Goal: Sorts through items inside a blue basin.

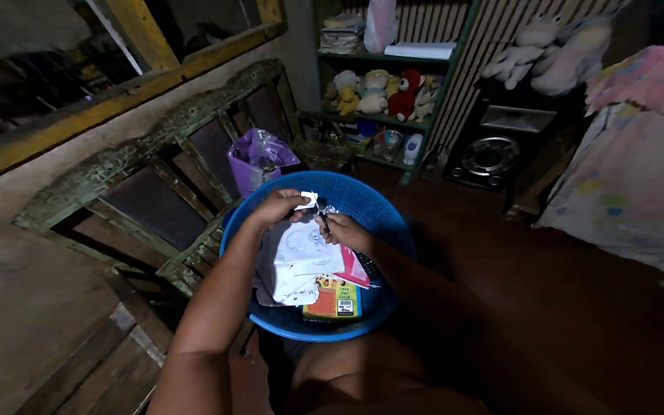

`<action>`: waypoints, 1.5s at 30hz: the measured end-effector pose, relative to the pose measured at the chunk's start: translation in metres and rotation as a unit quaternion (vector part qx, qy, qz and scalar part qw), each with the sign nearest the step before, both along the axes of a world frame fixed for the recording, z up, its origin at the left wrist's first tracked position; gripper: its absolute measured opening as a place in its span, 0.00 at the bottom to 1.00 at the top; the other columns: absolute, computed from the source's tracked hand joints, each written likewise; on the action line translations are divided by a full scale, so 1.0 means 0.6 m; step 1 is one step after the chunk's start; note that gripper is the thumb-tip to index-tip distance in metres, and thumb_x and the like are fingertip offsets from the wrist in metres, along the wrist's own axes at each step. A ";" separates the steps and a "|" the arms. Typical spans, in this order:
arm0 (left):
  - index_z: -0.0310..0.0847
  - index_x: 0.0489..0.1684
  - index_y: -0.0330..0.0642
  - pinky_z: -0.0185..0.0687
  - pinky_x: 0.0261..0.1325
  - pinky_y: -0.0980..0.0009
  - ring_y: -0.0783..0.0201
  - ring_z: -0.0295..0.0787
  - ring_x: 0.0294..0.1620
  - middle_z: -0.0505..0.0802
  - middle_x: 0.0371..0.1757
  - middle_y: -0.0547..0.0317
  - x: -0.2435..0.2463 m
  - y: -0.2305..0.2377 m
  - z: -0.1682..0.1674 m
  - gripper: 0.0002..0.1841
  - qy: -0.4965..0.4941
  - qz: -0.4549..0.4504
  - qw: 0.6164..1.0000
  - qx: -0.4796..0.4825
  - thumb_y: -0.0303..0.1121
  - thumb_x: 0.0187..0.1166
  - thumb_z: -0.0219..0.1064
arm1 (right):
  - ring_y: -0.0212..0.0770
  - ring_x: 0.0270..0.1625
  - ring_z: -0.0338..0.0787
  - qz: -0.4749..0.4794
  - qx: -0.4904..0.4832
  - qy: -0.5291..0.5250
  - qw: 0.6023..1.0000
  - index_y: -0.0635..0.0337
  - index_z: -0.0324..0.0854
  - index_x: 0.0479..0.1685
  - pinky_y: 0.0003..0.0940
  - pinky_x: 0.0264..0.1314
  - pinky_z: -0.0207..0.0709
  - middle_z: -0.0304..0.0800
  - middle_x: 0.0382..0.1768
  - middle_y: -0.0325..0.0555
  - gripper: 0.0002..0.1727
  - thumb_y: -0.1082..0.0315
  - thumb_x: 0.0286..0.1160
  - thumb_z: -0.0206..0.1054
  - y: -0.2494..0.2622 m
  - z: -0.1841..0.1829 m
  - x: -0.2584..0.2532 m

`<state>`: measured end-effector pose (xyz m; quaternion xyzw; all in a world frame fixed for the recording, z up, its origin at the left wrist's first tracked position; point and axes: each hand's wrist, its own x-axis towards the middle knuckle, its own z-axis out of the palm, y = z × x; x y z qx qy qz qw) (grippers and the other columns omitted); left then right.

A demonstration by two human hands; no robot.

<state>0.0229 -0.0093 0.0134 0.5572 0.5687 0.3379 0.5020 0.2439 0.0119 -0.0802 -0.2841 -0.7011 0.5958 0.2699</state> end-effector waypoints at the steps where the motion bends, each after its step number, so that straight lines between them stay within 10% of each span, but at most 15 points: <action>1: 0.85 0.50 0.37 0.85 0.31 0.73 0.68 0.86 0.26 0.93 0.36 0.56 0.000 0.000 -0.001 0.12 0.003 0.000 1.000 -0.002 0.38 0.86 0.66 | 0.34 0.34 0.87 0.000 0.001 -0.002 1.000 0.61 0.82 0.45 0.30 0.38 0.82 0.86 0.34 0.42 0.30 0.41 0.90 0.52 -0.001 0.001 0.000; 45: 0.84 0.46 0.38 0.86 0.32 0.70 0.67 0.85 0.25 0.91 0.32 0.56 0.003 0.004 -0.006 0.11 -0.002 0.029 0.998 0.049 0.38 0.87 0.64 | 0.34 0.32 0.87 0.006 -0.015 0.025 1.000 0.62 0.82 0.44 0.30 0.36 0.82 0.86 0.33 0.43 0.29 0.41 0.90 0.54 0.001 0.000 -0.001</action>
